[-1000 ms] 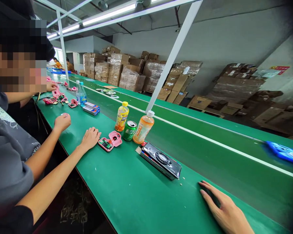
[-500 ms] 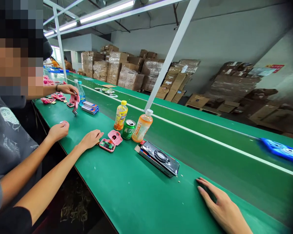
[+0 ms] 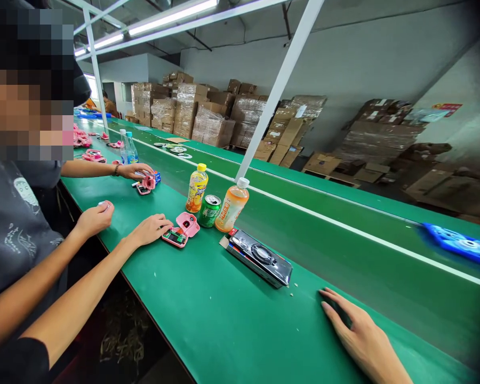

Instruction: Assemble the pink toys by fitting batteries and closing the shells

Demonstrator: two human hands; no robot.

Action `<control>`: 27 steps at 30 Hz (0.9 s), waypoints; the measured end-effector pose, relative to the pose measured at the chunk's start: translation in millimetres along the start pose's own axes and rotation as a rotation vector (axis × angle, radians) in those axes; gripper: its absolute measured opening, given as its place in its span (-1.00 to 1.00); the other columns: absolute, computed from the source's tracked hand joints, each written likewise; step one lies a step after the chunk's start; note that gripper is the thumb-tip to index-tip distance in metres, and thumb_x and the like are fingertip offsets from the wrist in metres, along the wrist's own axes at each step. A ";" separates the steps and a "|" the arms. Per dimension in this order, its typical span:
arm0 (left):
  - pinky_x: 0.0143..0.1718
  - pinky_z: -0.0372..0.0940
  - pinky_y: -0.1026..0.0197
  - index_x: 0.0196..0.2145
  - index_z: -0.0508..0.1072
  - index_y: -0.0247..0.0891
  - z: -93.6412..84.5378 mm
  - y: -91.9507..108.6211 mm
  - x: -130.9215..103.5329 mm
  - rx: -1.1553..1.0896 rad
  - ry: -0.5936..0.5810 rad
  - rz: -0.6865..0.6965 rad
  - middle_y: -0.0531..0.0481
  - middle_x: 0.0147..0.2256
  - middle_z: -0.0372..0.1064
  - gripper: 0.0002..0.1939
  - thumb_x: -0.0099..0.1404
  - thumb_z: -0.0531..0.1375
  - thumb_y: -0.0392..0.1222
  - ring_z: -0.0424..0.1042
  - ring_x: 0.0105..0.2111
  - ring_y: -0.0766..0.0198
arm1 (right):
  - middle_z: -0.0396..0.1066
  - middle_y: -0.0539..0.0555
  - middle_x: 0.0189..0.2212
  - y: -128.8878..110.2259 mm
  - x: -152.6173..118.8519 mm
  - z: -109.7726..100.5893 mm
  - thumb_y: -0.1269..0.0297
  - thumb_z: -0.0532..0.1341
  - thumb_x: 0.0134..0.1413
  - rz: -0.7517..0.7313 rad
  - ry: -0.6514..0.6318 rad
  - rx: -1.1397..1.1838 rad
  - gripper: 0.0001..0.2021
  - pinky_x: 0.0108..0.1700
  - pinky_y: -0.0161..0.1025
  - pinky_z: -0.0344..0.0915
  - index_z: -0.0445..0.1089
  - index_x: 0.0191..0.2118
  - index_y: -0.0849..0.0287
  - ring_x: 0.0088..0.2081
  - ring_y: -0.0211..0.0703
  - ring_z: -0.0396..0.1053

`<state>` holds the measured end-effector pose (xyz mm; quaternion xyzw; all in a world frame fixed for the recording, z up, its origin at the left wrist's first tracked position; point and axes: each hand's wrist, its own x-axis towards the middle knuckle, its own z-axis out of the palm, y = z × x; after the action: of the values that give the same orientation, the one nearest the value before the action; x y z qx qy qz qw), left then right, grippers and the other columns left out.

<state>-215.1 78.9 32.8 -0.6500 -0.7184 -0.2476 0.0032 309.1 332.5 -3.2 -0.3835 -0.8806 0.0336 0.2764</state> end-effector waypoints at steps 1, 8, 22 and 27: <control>-0.03 0.34 0.08 -0.06 0.57 -0.24 0.1 5.1 -0.9 -0.001 -0.009 0.010 -0.07 -0.21 0.43 -0.68 0.54 0.03 -0.13 0.44 -0.19 0.19 | 0.59 0.17 -0.07 -0.8 -0.1 -0.2 -0.12 0.08 0.16 -0.001 0.003 0.003 -0.54 0.02 0.09 0.50 0.53 -0.13 0.09 -0.05 0.16 0.55; -0.03 0.28 0.07 0.11 0.50 -0.09 13.4 84.7 -45.7 -0.044 -0.076 0.050 -0.07 -0.10 0.39 -0.61 0.58 -0.06 -0.05 0.38 -0.13 0.15 | 0.57 0.18 0.00 -1.3 -5.5 -1.1 -0.07 0.09 0.19 0.017 -0.031 -0.007 -0.56 0.07 0.11 0.49 0.53 -0.06 0.10 0.02 0.19 0.53; 0.26 0.18 -0.11 0.31 0.30 -0.12 20.5 119.3 -80.3 -0.162 -0.077 0.006 -0.07 0.30 0.30 -0.56 0.60 -0.09 -0.08 0.29 0.21 0.09 | 0.51 0.22 0.11 -5.5 -8.8 -2.1 -0.14 0.06 0.17 0.119 -0.096 -0.027 -0.47 0.18 0.20 0.40 0.50 0.02 0.11 0.14 0.25 0.47; 0.29 0.17 -0.07 0.27 0.34 -0.11 14.3 118.5 -82.1 -0.304 -0.076 -0.055 -0.07 0.26 0.36 -0.57 0.59 -0.10 -0.07 0.35 0.20 0.13 | 0.52 0.28 0.09 -12.7 -5.5 -6.3 -0.15 0.06 0.14 0.125 -0.108 -0.002 -0.46 0.17 0.23 0.40 0.49 0.00 0.13 0.13 0.31 0.47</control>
<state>-86.9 11.3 35.2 -0.6320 -0.6899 -0.3286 -0.1290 307.0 318.8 3.0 -0.4355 -0.8686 0.0706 0.2254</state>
